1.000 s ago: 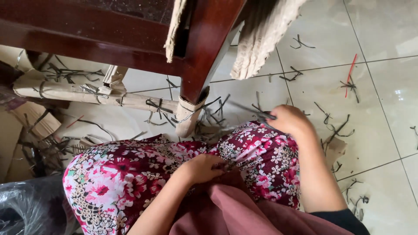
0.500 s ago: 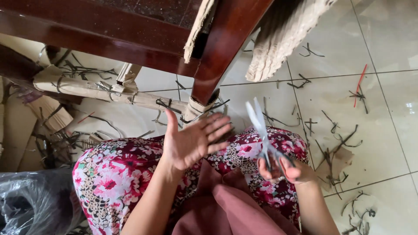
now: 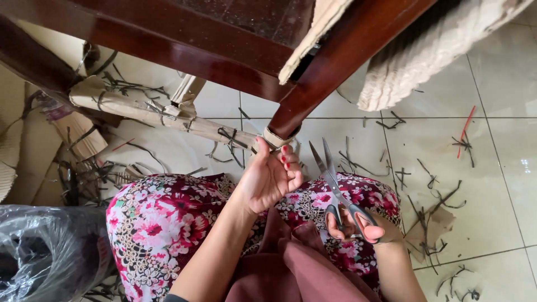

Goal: The person sits on the floor and repairs a wooden table leg by wrapping it with a strip of cardboard and securing it with black string. They use scissors to cut the string and cardboard, then tie knots to fasten the material around the leg.

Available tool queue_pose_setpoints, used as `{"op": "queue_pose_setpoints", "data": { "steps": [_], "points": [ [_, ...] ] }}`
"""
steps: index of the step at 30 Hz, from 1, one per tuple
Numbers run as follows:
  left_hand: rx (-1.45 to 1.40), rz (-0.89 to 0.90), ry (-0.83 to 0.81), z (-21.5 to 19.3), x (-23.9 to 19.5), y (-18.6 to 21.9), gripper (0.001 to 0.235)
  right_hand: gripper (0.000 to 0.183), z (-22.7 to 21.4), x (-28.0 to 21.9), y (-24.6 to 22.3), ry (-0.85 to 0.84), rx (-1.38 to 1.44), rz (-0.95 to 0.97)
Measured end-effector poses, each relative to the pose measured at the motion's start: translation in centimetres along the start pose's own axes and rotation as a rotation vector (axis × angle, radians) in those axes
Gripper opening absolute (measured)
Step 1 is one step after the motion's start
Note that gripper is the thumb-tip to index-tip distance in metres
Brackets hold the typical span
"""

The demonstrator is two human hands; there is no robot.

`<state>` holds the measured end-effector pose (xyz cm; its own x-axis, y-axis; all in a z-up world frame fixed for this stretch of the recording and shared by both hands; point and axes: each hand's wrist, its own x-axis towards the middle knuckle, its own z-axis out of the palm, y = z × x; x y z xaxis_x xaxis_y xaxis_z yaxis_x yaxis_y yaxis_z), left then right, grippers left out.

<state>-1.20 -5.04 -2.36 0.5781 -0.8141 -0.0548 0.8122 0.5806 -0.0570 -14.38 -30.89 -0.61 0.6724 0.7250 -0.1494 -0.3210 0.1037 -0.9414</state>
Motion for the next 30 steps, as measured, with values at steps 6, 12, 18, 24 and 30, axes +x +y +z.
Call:
{"op": "queue_pose_setpoints", "data": {
  "steps": [6,12,18,24,30],
  "points": [
    [0.223,-0.006,0.141,0.8,-1.8,1.1,0.041,0.089,1.1,1.7,-2.0,-0.052,-0.057,0.016],
    [0.417,0.019,0.406,4.4,-2.6,1.3,0.051,0.095,1.2,1.7,-2.7,0.014,-0.097,0.097],
    [-0.496,-0.007,-0.04,2.6,-1.1,0.5,0.051,0.095,1.8,1.9,-3.3,0.046,-0.147,0.071],
    [-0.284,-0.014,0.125,1.2,-1.2,0.9,0.031,0.095,2.1,1.4,-3.5,0.064,-0.126,0.083],
    [0.698,0.144,0.536,2.6,-2.7,1.6,0.037,0.1,1.5,0.8,-2.5,0.051,-0.319,0.309]
  ]
}}
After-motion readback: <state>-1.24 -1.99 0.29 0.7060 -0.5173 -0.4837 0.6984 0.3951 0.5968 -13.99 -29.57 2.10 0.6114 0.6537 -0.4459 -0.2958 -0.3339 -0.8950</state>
